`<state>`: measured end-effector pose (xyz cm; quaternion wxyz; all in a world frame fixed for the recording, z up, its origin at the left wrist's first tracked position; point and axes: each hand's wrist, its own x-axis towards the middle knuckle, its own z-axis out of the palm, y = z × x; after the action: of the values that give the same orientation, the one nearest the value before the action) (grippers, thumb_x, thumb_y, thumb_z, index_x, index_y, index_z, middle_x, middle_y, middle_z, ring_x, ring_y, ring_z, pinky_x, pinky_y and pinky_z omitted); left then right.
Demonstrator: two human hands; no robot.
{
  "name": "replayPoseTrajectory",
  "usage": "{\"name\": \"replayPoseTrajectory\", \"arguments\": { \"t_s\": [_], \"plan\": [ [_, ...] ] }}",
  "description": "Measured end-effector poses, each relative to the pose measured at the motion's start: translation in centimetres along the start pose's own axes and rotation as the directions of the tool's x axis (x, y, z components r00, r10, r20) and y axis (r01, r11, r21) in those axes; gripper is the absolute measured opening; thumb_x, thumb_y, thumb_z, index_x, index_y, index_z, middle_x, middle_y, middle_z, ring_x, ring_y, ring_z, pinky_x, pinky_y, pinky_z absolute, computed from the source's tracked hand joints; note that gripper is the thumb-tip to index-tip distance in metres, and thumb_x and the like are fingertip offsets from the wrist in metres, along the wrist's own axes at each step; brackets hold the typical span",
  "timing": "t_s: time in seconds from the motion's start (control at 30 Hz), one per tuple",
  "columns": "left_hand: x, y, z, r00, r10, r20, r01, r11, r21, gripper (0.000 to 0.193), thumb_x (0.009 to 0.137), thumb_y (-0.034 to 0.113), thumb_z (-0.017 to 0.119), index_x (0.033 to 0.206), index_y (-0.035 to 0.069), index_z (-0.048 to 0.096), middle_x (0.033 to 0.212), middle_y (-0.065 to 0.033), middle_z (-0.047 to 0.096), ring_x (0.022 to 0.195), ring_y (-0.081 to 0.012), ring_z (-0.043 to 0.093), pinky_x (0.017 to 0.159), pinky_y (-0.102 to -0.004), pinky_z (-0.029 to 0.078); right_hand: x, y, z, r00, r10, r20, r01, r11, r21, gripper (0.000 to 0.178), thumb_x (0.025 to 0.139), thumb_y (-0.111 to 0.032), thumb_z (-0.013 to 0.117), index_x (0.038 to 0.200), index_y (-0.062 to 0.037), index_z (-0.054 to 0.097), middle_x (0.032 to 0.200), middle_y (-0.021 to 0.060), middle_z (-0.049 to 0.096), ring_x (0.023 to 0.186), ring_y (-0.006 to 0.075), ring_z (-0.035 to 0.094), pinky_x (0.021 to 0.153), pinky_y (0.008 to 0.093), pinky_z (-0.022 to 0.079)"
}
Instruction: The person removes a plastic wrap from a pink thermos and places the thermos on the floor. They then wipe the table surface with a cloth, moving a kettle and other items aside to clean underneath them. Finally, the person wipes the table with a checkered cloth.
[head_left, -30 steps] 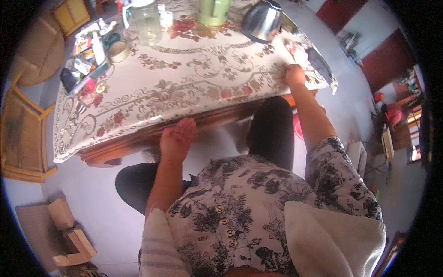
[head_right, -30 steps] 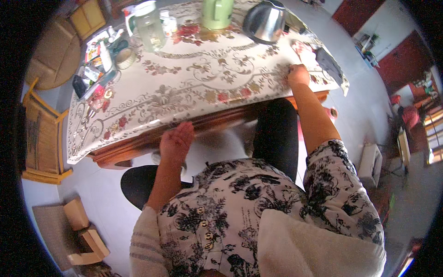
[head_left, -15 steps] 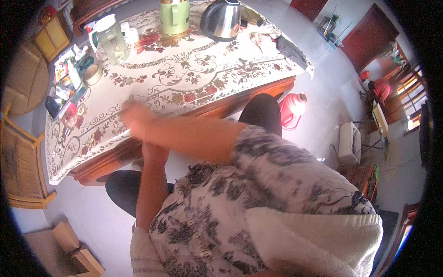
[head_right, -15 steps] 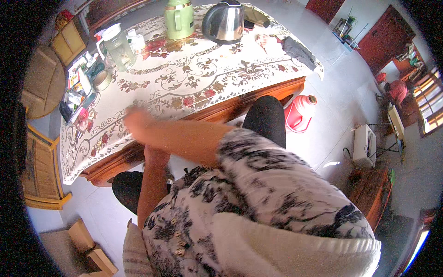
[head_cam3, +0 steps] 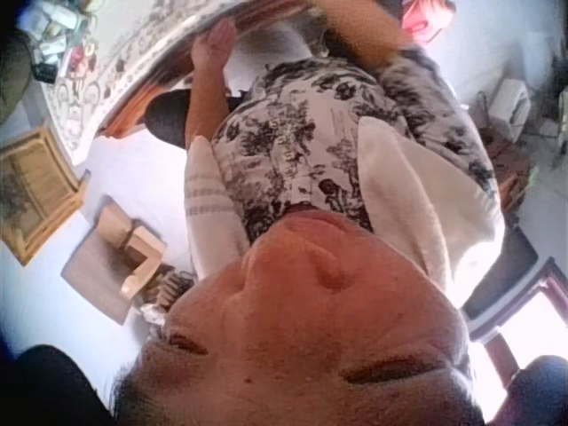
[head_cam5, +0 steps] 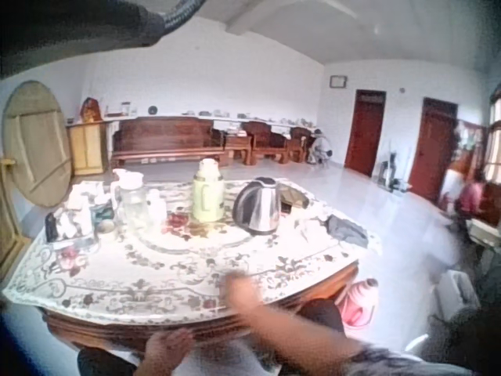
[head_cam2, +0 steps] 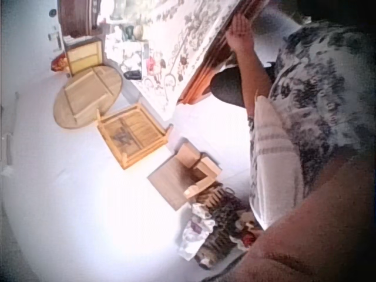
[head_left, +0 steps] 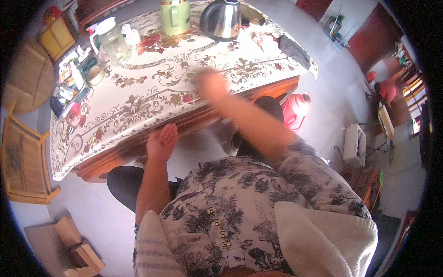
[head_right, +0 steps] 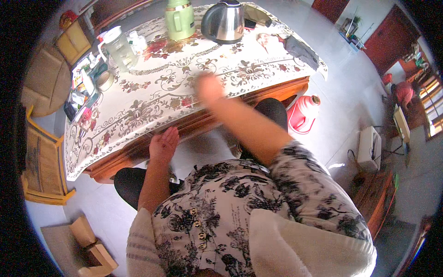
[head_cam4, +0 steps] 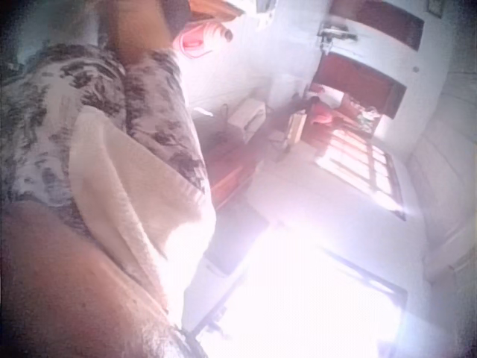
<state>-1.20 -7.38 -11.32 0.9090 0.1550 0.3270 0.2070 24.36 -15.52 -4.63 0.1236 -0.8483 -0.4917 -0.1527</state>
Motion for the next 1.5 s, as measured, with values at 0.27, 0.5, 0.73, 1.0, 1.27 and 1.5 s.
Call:
{"name": "replayPoseTrajectory", "arguments": {
  "t_s": [0.27, 0.5, 0.73, 1.0, 1.27, 1.5],
  "plan": [
    [3.7, 0.3, -7.1, 0.888, 0.046, 0.457, 0.031, 0.986, -0.161, 0.038, 0.097, 0.027, 0.041, 0.125, 0.006, 0.055, 0.117, -0.0162, 0.062, 0.114, -0.0283, 0.056, 0.1, -0.0433, 0.044, -0.8, -18.2, -1.5, 0.995, -0.103, 0.002, 0.085, 0.836, 0.542, 0.018, 0.074, -0.009, 0.061, 0.088, -0.0018, 0.069, 0.096, 0.0157, 0.064, 0.095, 0.0301, 0.063, 0.08, 0.0401, 0.054],
    [0.6, -0.1, -1.1, 0.996, 0.013, -0.091, -0.014, 1.0, -0.013, 0.055, 0.094, 0.027, 0.03, 0.129, -0.012, 0.044, 0.13, -0.0272, 0.053, 0.123, -0.037, 0.051, 0.104, -0.0451, 0.043, 0.0, 15.4, -1.2, 0.901, 0.431, -0.052, -0.43, 0.903, 0.021, 0.018, 0.086, -0.022, 0.058, 0.092, -0.0108, 0.07, 0.108, 0.0103, 0.064, 0.092, 0.0306, 0.065, 0.078, 0.0419, 0.054],
    [-0.1, 0.0, -1.1, 0.998, 0.006, -0.057, -0.005, 0.999, 0.032, 0.054, 0.096, 0.031, 0.031, 0.13, -0.009, 0.045, 0.131, -0.0237, 0.053, 0.122, -0.0351, 0.052, 0.104, -0.0436, 0.043, 2.2, 11.7, -2.6, 0.94, 0.341, -0.012, -0.336, 0.921, -0.196, 0.018, 0.084, -0.018, 0.058, 0.087, -0.0053, 0.071, 0.09, 0.0109, 0.067, 0.085, 0.0253, 0.066, 0.074, 0.0384, 0.054],
    [0.4, 0.0, -4.0, 0.932, 0.159, 0.326, -0.12, 0.983, -0.135, 0.052, 0.097, 0.037, 0.04, 0.134, 0.001, 0.046, 0.135, -0.0171, 0.052, 0.123, -0.0328, 0.05, 0.105, -0.0469, 0.04, 1.1, -22.6, 0.8, 0.824, -0.524, -0.216, 0.564, 0.723, 0.399, 0.019, 0.074, -0.012, 0.06, 0.086, 0.0013, 0.068, 0.097, 0.0211, 0.064, 0.099, 0.0333, 0.062, 0.086, 0.0455, 0.05],
    [-3.1, 2.4, -1.6, 0.995, 0.074, -0.07, -0.077, 0.996, -0.042, 0.054, 0.093, 0.03, 0.035, 0.131, -0.008, 0.046, 0.133, -0.0238, 0.052, 0.123, -0.0338, 0.05, 0.105, -0.0439, 0.04, 8.0, 10.8, -0.5, 0.962, 0.241, -0.127, -0.245, 0.969, -0.011, 0.021, 0.082, -0.013, 0.055, 0.092, -0.0053, 0.072, 0.094, 0.0166, 0.066, 0.091, 0.0316, 0.065, 0.081, 0.0412, 0.053],
    [-2.0, 3.2, -2.7, 0.999, 0.05, -0.015, -0.051, 0.995, -0.08, 0.048, 0.093, 0.03, 0.038, 0.123, -0.005, 0.051, 0.129, -0.0214, 0.055, 0.119, -0.0345, 0.053, 0.102, -0.0459, 0.042, 15.6, -1.8, 7.0, 0.963, 0.268, 0.012, -0.268, 0.963, -0.04, 0.017, 0.083, -0.015, 0.057, 0.087, -0.0061, 0.071, 0.091, 0.014, 0.068, 0.087, 0.0278, 0.065, 0.075, 0.0378, 0.053]
  ]
}}
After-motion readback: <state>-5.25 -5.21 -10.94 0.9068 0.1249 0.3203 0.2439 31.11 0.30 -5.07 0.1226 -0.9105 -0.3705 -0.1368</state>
